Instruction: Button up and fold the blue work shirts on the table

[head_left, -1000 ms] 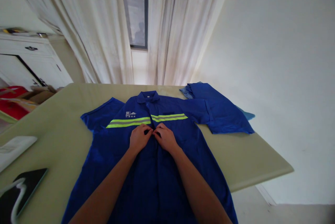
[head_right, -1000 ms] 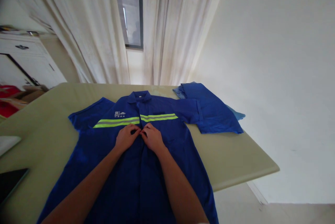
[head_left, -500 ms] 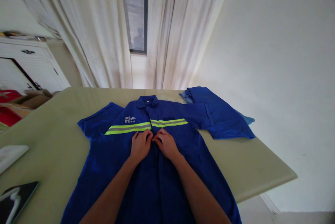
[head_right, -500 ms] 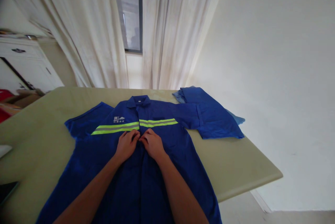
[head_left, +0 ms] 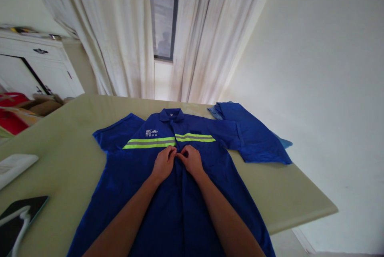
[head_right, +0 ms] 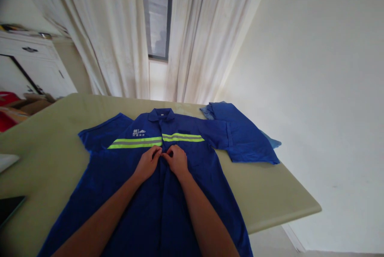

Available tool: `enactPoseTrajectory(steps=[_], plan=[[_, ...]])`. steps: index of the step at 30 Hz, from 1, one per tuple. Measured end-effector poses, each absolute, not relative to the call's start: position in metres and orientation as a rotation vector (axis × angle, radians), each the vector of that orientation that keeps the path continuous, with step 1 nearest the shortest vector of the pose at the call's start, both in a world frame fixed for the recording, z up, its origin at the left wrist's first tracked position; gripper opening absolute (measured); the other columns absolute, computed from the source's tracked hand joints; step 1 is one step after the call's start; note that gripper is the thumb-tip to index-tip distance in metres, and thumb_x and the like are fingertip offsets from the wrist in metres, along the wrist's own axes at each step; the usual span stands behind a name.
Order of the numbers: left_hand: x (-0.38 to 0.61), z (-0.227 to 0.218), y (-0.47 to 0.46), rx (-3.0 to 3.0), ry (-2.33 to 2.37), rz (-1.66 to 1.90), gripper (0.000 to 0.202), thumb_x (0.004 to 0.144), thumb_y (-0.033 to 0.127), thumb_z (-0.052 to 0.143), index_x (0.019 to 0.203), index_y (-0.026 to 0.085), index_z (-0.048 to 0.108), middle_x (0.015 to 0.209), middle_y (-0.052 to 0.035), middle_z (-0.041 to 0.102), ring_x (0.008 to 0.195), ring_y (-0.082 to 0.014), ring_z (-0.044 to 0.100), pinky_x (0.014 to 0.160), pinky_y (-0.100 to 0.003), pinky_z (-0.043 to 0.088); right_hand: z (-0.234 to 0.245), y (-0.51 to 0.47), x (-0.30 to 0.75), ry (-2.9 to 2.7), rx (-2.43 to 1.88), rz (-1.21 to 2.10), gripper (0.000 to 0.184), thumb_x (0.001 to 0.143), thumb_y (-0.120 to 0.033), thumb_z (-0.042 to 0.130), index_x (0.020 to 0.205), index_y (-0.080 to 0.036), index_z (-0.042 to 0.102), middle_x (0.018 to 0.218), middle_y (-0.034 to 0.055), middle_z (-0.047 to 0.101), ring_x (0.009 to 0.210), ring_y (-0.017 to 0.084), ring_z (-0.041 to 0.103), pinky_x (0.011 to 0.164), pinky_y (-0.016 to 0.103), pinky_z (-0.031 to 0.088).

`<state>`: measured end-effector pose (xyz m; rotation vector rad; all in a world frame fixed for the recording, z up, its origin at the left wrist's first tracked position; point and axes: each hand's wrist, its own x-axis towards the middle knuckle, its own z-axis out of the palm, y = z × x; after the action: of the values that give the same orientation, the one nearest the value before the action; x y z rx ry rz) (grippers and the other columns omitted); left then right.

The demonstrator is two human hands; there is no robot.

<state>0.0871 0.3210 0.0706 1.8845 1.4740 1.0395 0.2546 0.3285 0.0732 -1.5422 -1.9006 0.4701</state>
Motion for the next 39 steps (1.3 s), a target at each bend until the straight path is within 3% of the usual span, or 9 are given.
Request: enactPoseTrajectory(steps=[2,6,11,14,21,26,31,34,39], plan=[[0.084,0.067,0.334,1.973,1.544,0.998,0.033,0.101,0.025,0.037,0.111,0.022,0.068,0.113,-0.0087,0.076,0.107,-0.0220,0.070,0.100,-0.036,0.051,0.074,0.343,0.252,-1.971,-1.568,0.414,0.028,0.094,-0.046,0.071,0.082,-0.021,0.067,0.086,0.0012,0.067,0.075,0.015,0.060,0.070,0.026,0.041],[0.075,0.068,0.369,2.213,1.700,0.787,0.036,0.101,0.023,0.038,0.118,0.022,0.070,0.135,-0.0098,0.070,0.134,-0.0261,0.058,0.120,-0.049,0.034,0.084,0.378,0.244,-2.070,-1.604,0.336,0.024,0.097,-0.045,0.069,0.089,-0.022,0.069,0.097,0.0018,0.069,0.087,0.016,0.063,0.077,0.026,0.043],[0.064,0.074,0.404,2.334,1.765,0.599,0.041,0.103,0.027,0.035,0.132,0.025,0.064,0.148,-0.0086,0.062,0.142,-0.0263,0.052,0.122,-0.053,0.029,0.099,0.382,0.227,-2.100,-1.636,0.291,0.011,0.099,-0.029,0.061,0.106,-0.023,0.067,0.114,0.0031,0.066,0.100,0.017,0.063,0.088,0.027,0.046],[0.061,0.074,0.412,2.346,1.768,0.583,0.040,0.103,0.031,0.036,0.134,0.026,0.061,0.150,-0.0087,0.059,0.141,-0.0276,0.052,0.122,-0.054,0.029,0.097,0.349,0.218,-2.155,-1.588,0.264,0.020,0.093,-0.022,0.062,0.112,-0.024,0.067,0.122,0.0059,0.063,0.109,0.019,0.060,0.096,0.030,0.046],[0.062,0.084,0.408,2.398,1.800,0.648,0.035,0.101,0.036,0.045,0.124,0.024,0.068,0.141,-0.0103,0.065,0.128,-0.0307,0.058,0.115,-0.050,0.037,0.089,0.293,0.226,-2.148,-1.576,0.300,0.040,0.091,-0.040,0.068,0.127,-0.024,0.064,0.132,0.0103,0.061,0.119,0.027,0.057,0.102,0.040,0.044],[0.062,0.090,0.380,2.497,1.619,0.776,0.034,0.102,0.039,0.046,0.103,0.025,0.077,0.130,-0.0072,0.069,0.121,-0.0279,0.059,0.107,-0.045,0.044,0.099,0.297,0.230,-2.177,-1.555,0.306,0.031,0.088,-0.028,0.066,0.119,-0.022,0.063,0.116,0.0085,0.067,0.109,0.025,0.059,0.094,0.036,0.044],[0.069,0.074,0.335,2.318,1.720,0.784,0.033,0.102,0.034,0.045,0.110,0.027,0.076,0.140,-0.0071,0.064,0.125,-0.0293,0.057,0.104,-0.048,0.047,0.102,0.295,0.234,-2.149,-1.546,0.356,0.034,0.089,-0.017,0.058,0.123,-0.022,0.057,0.107,0.0070,0.072,0.098,0.024,0.064,0.087,0.033,0.045],[0.073,0.069,0.318,2.263,1.671,0.858,0.033,0.102,0.035,0.046,0.106,0.024,0.076,0.127,-0.0093,0.069,0.117,-0.0278,0.060,0.102,-0.045,0.048,0.101,0.294,0.236,-2.097,-1.556,0.368,0.042,0.087,-0.009,0.053,0.126,-0.024,0.054,0.103,0.0051,0.071,0.095,0.022,0.064,0.086,0.031,0.045],[0.072,0.077,0.318,2.171,1.573,0.851,0.026,0.098,0.032,0.052,0.096,0.022,0.075,0.102,-0.0074,0.075,0.098,-0.0255,0.065,0.091,-0.040,0.050,0.098,0.295,0.233,-2.046,-1.492,0.361,0.025,0.091,-0.022,0.058,0.116,-0.022,0.057,0.104,0.0069,0.067,0.099,0.023,0.062,0.090,0.034,0.047]])
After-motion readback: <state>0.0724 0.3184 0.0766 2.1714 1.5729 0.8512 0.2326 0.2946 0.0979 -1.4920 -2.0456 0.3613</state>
